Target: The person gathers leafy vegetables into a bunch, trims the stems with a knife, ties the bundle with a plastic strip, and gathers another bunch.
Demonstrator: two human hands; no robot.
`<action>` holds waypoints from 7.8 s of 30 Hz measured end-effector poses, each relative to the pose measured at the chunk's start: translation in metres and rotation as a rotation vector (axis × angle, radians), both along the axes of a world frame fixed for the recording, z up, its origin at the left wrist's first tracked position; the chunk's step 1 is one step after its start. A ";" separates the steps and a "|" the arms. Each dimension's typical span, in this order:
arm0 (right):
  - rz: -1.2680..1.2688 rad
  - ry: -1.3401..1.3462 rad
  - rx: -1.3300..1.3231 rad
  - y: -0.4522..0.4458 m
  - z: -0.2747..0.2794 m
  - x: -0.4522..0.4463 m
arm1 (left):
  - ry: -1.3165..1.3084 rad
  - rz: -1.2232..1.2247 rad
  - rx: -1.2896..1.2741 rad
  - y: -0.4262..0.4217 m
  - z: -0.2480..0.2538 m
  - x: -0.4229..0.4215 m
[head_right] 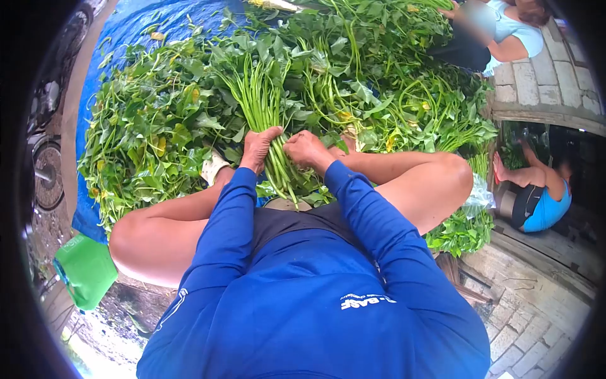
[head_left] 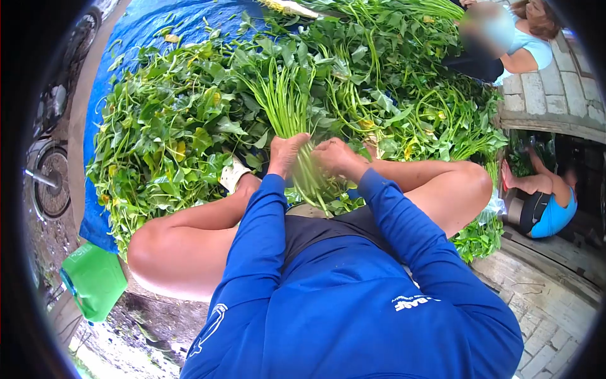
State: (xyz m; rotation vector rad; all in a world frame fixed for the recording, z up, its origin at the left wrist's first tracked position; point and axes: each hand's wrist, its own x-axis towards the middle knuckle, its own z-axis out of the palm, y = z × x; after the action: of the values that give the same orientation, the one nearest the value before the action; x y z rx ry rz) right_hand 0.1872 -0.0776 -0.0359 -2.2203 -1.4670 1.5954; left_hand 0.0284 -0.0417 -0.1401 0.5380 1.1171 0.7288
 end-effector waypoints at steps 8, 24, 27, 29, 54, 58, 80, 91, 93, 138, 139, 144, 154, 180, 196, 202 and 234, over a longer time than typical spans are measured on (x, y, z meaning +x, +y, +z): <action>-0.400 -0.091 0.560 0.069 -0.055 0.023 | -0.011 0.006 0.035 -0.002 0.016 -0.003; -0.410 0.074 0.439 0.064 -0.143 0.057 | 0.000 0.002 -0.015 0.003 0.010 -0.007; -0.457 0.094 0.519 0.070 -0.108 0.074 | 0.002 0.005 -0.017 0.004 0.007 -0.005; -0.514 0.084 0.546 0.075 -0.087 0.087 | 0.000 0.010 -0.009 0.005 0.007 -0.003; -0.375 -0.135 0.677 0.099 -0.037 0.111 | 0.026 0.022 0.056 0.002 0.018 -0.005; -0.295 -0.240 0.617 0.107 -0.035 0.082 | -0.004 0.008 0.004 0.001 0.009 -0.004; -0.469 0.454 0.112 0.104 -0.095 0.032 | -0.228 0.014 -0.240 0.000 0.009 -0.011; -0.716 0.768 -0.033 0.067 -0.112 -0.027 | -0.099 0.126 -0.078 -0.015 -0.019 -0.009; -0.530 0.703 0.000 0.076 -0.108 -0.021 | -0.097 0.081 -0.192 -0.007 0.001 -0.012; -0.311 -0.452 0.411 0.108 -0.113 0.087 | 0.014 0.306 0.098 0.071 0.061 -0.063; -0.279 -0.457 0.413 0.118 -0.123 0.093 | 0.023 0.304 0.103 0.071 0.067 -0.063; -0.089 -0.326 0.491 0.127 -0.145 0.122 | 0.023 0.280 0.101 0.072 0.065 -0.071; -0.411 0.102 0.635 0.123 0.006 0.124 | -0.032 0.190 0.119 0.068 0.080 -0.046; 0.031 -0.354 1.070 0.101 0.063 0.034 | -0.094 0.088 0.115 0.028 0.068 -0.012; -0.108 0.269 0.216 0.063 -0.014 0.017 | 0.138 0.056 0.228 0.011 0.034 0.004; 0.281 -0.077 0.151 -0.019 0.042 0.000 | -0.011 0.211 0.157 0.024 0.068 0.008; 0.776 0.991 1.231 -0.145 0.366 0.037 | 1.756 -1.033 1.123 0.194 0.443 -0.087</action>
State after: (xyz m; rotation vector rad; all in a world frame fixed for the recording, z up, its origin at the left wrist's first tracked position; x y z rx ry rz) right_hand 0.2245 -0.2225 0.3302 -0.1535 -2.0295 0.9735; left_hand -0.0581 0.1527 0.3029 2.7890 1.5227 -0.3791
